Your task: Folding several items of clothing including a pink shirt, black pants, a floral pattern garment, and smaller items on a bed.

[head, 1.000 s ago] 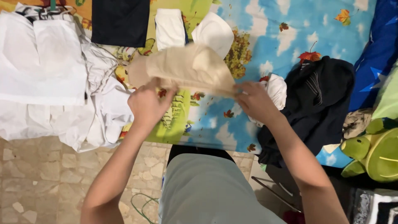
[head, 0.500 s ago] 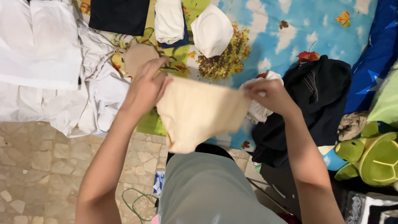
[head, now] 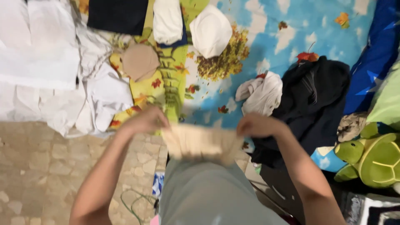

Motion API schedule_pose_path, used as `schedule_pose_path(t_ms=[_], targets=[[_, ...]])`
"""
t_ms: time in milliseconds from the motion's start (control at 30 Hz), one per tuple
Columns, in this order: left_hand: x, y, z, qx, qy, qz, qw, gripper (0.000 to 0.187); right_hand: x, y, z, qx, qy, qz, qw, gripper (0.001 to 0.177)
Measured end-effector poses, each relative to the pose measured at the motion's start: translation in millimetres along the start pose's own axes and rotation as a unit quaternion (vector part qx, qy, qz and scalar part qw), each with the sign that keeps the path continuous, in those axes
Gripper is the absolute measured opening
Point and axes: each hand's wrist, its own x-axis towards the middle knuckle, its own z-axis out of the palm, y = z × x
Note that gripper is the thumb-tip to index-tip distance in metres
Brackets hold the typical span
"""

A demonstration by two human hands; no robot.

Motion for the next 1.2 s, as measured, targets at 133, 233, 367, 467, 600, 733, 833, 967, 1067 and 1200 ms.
schedule_pose_path(t_ms=[133,233,367,467,600,733,833,967,1067,1200], targets=[[-8.6,41.6,-42.7,-0.029,0.320,0.004,0.947,0.014,5.8,-29.6,-35.6,0.021,0.295,0.008,0.955,0.013],[1.6,42.3,-46.0,0.012,0.421,0.044,0.906,0.012,20.0,-33.0,-37.9,-0.044,0.419,-0.022,0.906,0.013],[0.1,50.2,-49.9,0.114,0.469,0.074,0.873,0.017,21.6,-20.4,-30.8,-0.052,0.445,-0.069,0.891,0.013],[-13.3,60.4,-54.8,0.004,0.387,0.032,0.922,0.050,6.2,-19.6,-29.6,0.040,0.380,-0.076,0.921,0.019],[-12.7,57.1,-74.7,-0.080,0.320,0.050,0.943,0.025,3.2,-20.8,-47.9,0.179,0.337,-0.036,0.924,0.034],[42.9,16.6,-95.1,-0.068,0.398,0.042,0.914,0.021,53.2,14.4,-74.8,0.096,0.406,-0.027,0.908,0.029],[101.9,-34.1,-98.9,-0.038,0.456,0.047,0.888,0.020,104.6,49.4,-75.3,0.019,0.493,-0.009,0.870,0.025],[110.1,-51.9,-69.9,-0.001,0.483,0.048,0.875,0.018,122.2,52.8,-45.5,-0.046,0.570,-0.011,0.820,0.021],[93.0,-59.9,-28.0,-0.003,0.470,0.072,0.880,0.010,112.8,66.8,2.5,-0.125,0.574,-0.093,0.804,0.017],[71.9,-78.0,36.6,-0.005,0.375,-0.024,0.927,0.017,99.5,74.2,69.8,-0.086,0.492,-0.037,0.866,0.024]])
